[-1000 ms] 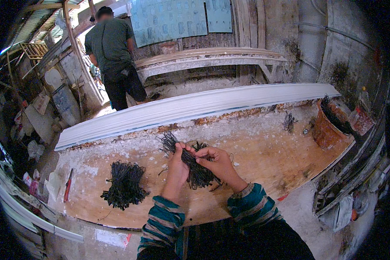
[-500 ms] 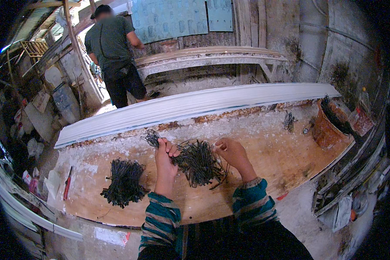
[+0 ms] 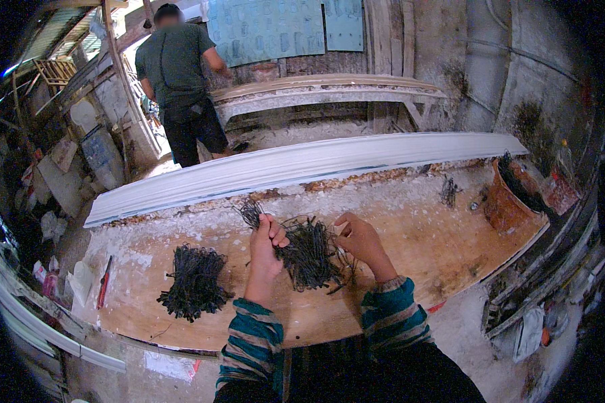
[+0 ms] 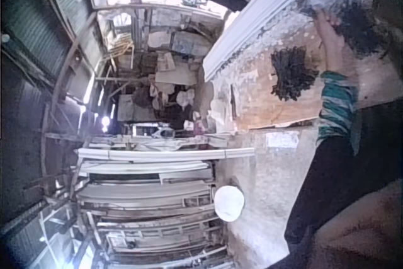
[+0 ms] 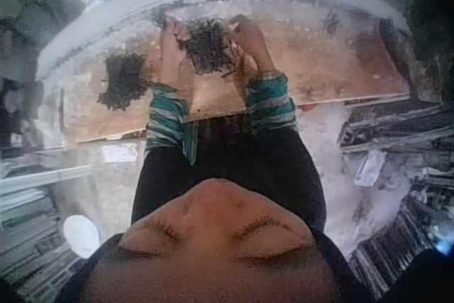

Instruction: The person repeatedly picks up small bundles of black cables from a wooden workbench, separates them, and places them back down. Another person in the background works on a long white object. The camera wearer continues handling the cables throughout the clip.

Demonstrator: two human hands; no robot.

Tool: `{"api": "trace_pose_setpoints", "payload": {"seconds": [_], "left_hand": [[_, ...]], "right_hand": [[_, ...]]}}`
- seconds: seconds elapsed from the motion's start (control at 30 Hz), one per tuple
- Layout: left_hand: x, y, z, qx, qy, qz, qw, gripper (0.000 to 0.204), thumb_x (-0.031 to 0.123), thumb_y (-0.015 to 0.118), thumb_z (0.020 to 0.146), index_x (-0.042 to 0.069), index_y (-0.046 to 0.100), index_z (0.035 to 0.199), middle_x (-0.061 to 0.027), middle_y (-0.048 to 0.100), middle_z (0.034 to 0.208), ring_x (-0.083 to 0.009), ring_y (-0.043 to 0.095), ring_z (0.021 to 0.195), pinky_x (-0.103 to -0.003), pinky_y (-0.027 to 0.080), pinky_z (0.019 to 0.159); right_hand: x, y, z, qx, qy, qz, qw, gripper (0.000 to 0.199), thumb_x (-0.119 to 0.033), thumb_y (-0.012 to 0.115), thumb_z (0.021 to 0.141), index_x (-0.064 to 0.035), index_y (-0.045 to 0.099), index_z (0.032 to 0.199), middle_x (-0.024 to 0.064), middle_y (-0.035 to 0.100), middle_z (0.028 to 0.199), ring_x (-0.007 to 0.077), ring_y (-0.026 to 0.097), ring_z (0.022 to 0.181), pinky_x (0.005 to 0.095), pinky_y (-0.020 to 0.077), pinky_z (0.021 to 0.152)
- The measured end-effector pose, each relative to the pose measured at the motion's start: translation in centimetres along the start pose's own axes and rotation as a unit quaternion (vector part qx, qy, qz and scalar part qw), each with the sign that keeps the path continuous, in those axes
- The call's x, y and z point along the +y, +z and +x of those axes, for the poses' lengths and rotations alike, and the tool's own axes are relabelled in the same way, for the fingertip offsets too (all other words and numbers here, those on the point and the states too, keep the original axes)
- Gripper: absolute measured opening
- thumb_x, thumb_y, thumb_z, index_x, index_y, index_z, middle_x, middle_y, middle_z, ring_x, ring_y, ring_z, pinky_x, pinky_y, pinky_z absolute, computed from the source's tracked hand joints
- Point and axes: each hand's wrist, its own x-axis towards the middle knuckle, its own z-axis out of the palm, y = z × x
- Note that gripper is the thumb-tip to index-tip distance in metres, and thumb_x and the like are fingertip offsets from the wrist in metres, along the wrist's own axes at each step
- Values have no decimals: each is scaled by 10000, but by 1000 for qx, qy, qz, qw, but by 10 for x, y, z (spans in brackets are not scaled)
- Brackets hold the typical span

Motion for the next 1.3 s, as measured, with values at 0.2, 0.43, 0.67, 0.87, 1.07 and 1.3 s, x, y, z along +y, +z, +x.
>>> {"api": "trace_pose_setpoints", "payload": {"seconds": [0.2, 0.43, 0.67, 0.87, 1.07, 1.3], "left_hand": [[-7, 3, -2, 1, -37, 26, 999, 271, 377, 480, 879, 109, 463, 844, 51, 319, 585, -49, 310, 482, -203, 295, 441], [-8, 5, -3, -5, -45, 39, 998, 288, 381, 515, 859, 95, 482, 858, 52, 330, 582, -46, 321, 487, -200, 302, 442], [-22, 4, -4, -17, -53, 83, 995, 353, 396, 526, 850, 64, 505, 969, 53, 331, 590, -55, 335, 509, -213, 322, 471], [-29, 18, -16, -26, -52, 175, 983, 432, 405, 573, 820, 53, 500, 1058, 44, 418, 641, -59, 377, 553, -217, 341, 506], [-31, 25, -21, -3, -29, 191, 981, 390, 372, 599, 815, 54, 526, 1029, 24, 508, 720, -68, 451, 615, -215, 365, 524], [-33, 10, -11, 30, -41, 159, 986, 297, 349, 575, 835, 54, 573, 872, -9, 542, 760, -84, 461, 611, -235, 386, 534]], "right_hand": [[10, 0, 7, 36, -36, 241, 969, 177, -62, 582, 739, -53, 542, 910, 12, 535, 630, 97, 516, 549, 227, 399, 490], [0, -10, 6, -3, 29, 424, 905, 137, -39, 563, 766, -54, 540, 900, 10, 552, 693, 88, 543, 598, 198, 405, 524], [-16, 2, 2, -3, -34, 446, 894, 148, 33, 582, 758, -33, 534, 882, 30, 569, 727, 119, 580, 659, 241, 473, 620], [-34, 28, -14, -54, -73, 480, 872, 100, 18, 580, 794, -6, 526, 874, 58, 591, 751, 141, 591, 683, 262, 494, 657], [-38, 33, -19, -53, -83, 448, 889, 78, 11, 571, 808, 9, 532, 875, 68, 602, 780, 135, 591, 703, 260, 494, 660], [-37, 32, -18, -49, -109, 364, 924, 86, 13, 594, 791, -8, 554, 864, 38, 603, 786, 104, 576, 741, 230, 462, 686]]}}
